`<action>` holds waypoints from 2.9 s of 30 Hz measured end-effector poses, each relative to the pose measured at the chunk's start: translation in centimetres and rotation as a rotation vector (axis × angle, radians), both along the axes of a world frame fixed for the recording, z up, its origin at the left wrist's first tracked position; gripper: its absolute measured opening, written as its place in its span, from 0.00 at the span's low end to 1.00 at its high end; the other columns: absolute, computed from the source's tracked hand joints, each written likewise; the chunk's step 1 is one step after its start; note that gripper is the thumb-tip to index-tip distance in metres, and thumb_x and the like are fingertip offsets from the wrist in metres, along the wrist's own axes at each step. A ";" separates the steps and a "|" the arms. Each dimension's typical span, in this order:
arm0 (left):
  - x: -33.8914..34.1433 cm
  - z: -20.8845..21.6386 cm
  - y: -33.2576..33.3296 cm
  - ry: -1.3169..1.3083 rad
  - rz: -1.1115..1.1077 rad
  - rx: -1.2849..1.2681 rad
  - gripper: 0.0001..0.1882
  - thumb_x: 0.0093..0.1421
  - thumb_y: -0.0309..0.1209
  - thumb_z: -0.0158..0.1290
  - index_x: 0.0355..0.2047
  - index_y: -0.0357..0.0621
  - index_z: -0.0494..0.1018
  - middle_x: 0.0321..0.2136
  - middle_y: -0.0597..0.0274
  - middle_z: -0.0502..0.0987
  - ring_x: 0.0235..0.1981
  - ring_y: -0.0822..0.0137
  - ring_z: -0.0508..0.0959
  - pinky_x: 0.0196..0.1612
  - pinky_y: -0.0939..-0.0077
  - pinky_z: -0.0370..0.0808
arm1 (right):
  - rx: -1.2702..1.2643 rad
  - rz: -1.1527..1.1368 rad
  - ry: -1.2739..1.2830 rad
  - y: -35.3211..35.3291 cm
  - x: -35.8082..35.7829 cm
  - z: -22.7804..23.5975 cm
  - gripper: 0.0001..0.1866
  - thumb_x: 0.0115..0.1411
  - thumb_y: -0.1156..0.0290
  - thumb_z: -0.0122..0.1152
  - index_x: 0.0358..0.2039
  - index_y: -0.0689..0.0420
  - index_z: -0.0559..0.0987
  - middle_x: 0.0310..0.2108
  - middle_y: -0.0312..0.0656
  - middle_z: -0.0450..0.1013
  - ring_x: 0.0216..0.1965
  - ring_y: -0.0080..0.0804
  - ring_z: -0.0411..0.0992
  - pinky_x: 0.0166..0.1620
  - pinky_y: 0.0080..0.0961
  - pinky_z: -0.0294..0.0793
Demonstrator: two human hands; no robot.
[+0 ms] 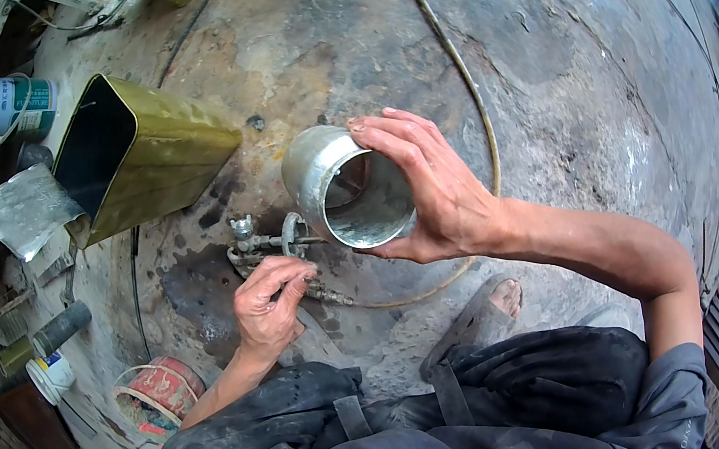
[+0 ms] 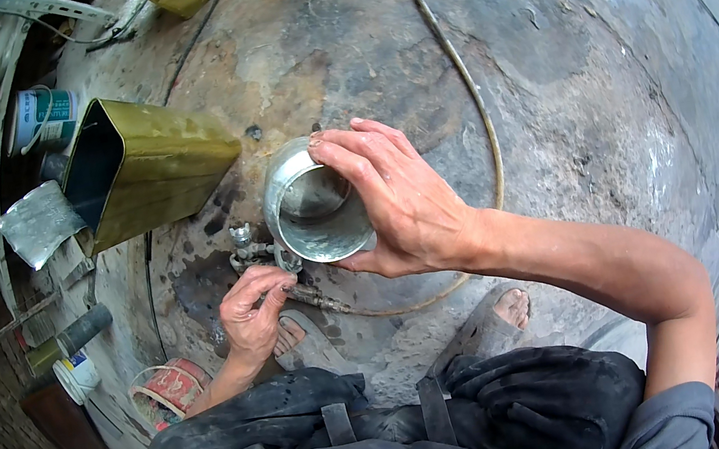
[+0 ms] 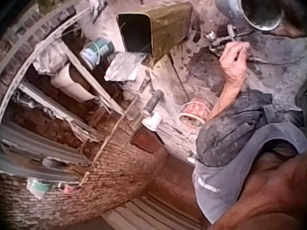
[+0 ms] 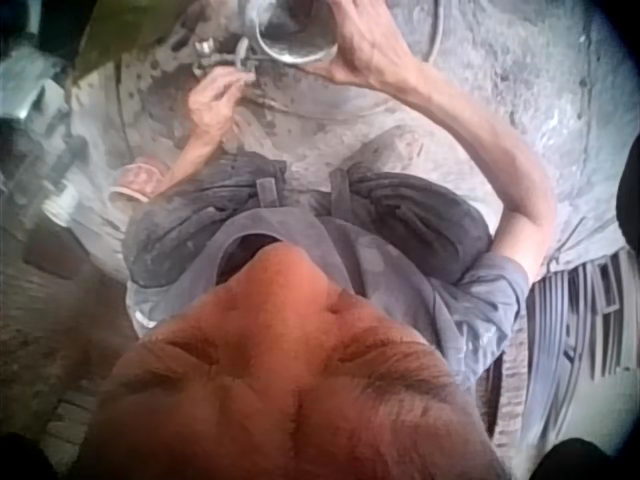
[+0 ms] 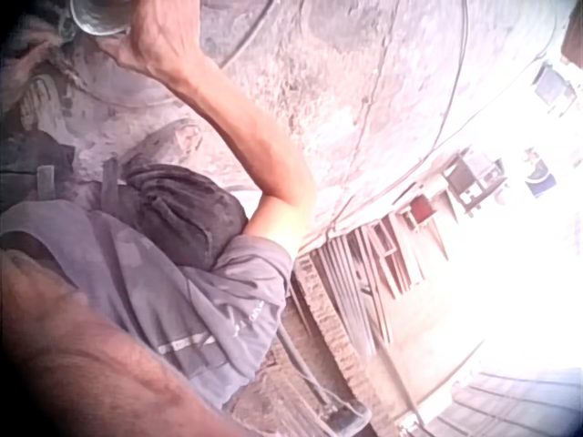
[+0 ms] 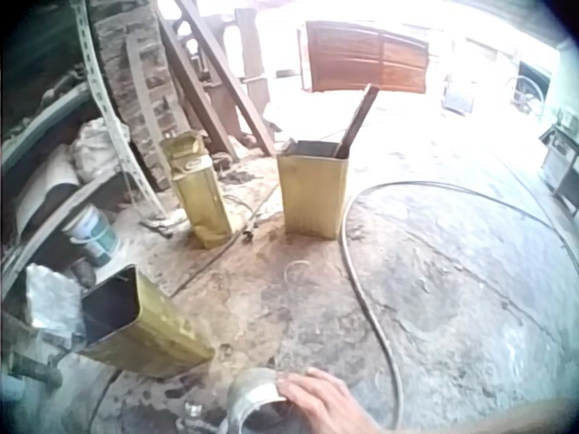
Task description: The person repeatedly assembles a paint sprayer, pours liquid from a yellow can into the sprayer's cup, and tests the sprayer by spraying onto the floor. The person disassembles and reassembles the sprayer multiple times, refilling the cup as needed.
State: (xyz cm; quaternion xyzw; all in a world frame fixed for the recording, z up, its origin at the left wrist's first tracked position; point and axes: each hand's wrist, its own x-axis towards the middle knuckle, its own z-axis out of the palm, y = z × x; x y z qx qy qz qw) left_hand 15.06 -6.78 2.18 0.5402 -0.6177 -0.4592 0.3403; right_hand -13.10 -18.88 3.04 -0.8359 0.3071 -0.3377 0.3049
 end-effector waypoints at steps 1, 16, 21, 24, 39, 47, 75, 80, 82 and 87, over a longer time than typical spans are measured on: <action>-0.2 0.0 -0.1 -0.012 -0.004 -0.018 0.10 0.64 0.17 0.57 0.44 0.34 0.82 0.39 0.54 0.82 0.38 0.67 0.82 0.40 0.76 0.77 | -0.002 0.010 0.003 0.0 0.0 0.0 0.57 0.40 0.62 0.83 0.68 0.64 0.59 0.62 0.58 0.65 0.64 0.56 0.64 0.68 0.56 0.60; -0.6 -1.4 0.1 0.621 0.326 0.618 0.20 0.74 0.32 0.50 0.60 0.33 0.72 0.49 0.48 0.81 0.42 0.60 0.83 0.42 0.70 0.80 | -0.010 -0.323 0.318 -4.2 -2.1 -0.9 0.54 0.43 0.62 0.83 0.66 0.62 0.60 0.59 0.59 0.67 0.61 0.57 0.66 0.64 0.51 0.66; 0.8 -0.7 0.4 0.522 0.387 0.644 0.22 0.74 0.37 0.50 0.56 0.27 0.74 0.31 0.51 0.83 0.34 0.64 0.81 0.43 0.69 0.79 | 0.036 -0.117 0.348 -2.1 -1.2 -2.1 0.54 0.42 0.63 0.83 0.66 0.62 0.60 0.60 0.57 0.66 0.62 0.56 0.66 0.64 0.50 0.65; 1.3 -0.6 0.3 0.648 0.314 0.776 0.23 0.73 0.38 0.51 0.54 0.25 0.74 0.32 0.51 0.83 0.32 0.63 0.81 0.44 0.69 0.78 | -0.015 -0.245 0.383 -4.2 -0.4 -2.3 0.54 0.43 0.64 0.83 0.66 0.62 0.60 0.61 0.57 0.65 0.62 0.57 0.66 0.65 0.50 0.65; 8.5 -10.5 3.2 -0.586 0.430 0.172 0.29 0.61 0.31 0.62 0.62 0.41 0.71 0.58 0.47 0.73 0.59 0.51 0.72 0.57 0.62 0.74 | -0.038 0.102 0.479 -9.9 5.4 -5.9 0.67 0.46 0.49 0.82 0.73 0.69 0.48 0.67 0.63 0.61 0.69 0.59 0.60 0.71 0.50 0.58; 11.2 -9.7 0.8 -0.365 0.304 0.523 0.29 0.55 0.37 0.64 0.55 0.35 0.76 0.45 0.45 0.81 0.46 0.54 0.81 0.53 0.63 0.75 | -0.129 0.385 0.303 1.4 7.2 -3.1 0.14 0.59 0.70 0.64 0.43 0.55 0.71 0.36 0.43 0.71 0.37 0.41 0.73 0.41 0.40 0.78; 1.8 -1.6 -8.6 0.138 0.067 0.188 0.41 0.61 0.45 0.68 0.66 0.38 0.63 0.56 0.52 0.71 0.61 0.58 0.72 0.54 0.61 0.80 | 0.418 0.026 0.061 3.1 -3.9 7.3 0.07 0.59 0.81 0.53 0.38 0.59 0.74 0.22 0.40 0.76 0.19 0.27 0.75 0.19 0.24 0.78; 2.0 -7.1 -13.0 -0.251 0.040 -0.135 0.67 0.46 0.46 0.77 0.74 0.38 0.43 0.70 0.43 0.57 0.72 0.49 0.58 0.71 0.54 0.61 | 0.772 -0.171 -0.440 -0.5 -3.0 10.0 0.08 0.73 0.67 0.52 0.38 0.57 0.67 0.19 0.33 0.66 0.18 0.17 0.64 0.20 0.18 0.62; 1.3 -8.2 -13.9 -0.264 -0.005 -0.151 0.72 0.43 0.45 0.78 0.75 0.38 0.39 0.71 0.41 0.54 0.73 0.47 0.56 0.73 0.55 0.57 | 0.722 -0.107 -0.418 -1.8 -1.1 10.2 0.11 0.76 0.63 0.43 0.36 0.53 0.60 0.17 0.34 0.58 0.14 0.19 0.55 0.19 0.20 0.57; -1.8 -8.7 -15.7 -0.128 -0.006 -0.196 0.69 0.40 0.41 0.80 0.73 0.37 0.45 0.67 0.41 0.61 0.69 0.48 0.63 0.71 0.56 0.61 | 0.725 0.072 -0.527 -2.8 1.6 7.9 0.09 0.74 0.67 0.43 0.36 0.52 0.58 0.19 0.35 0.58 0.15 0.20 0.54 0.19 0.21 0.56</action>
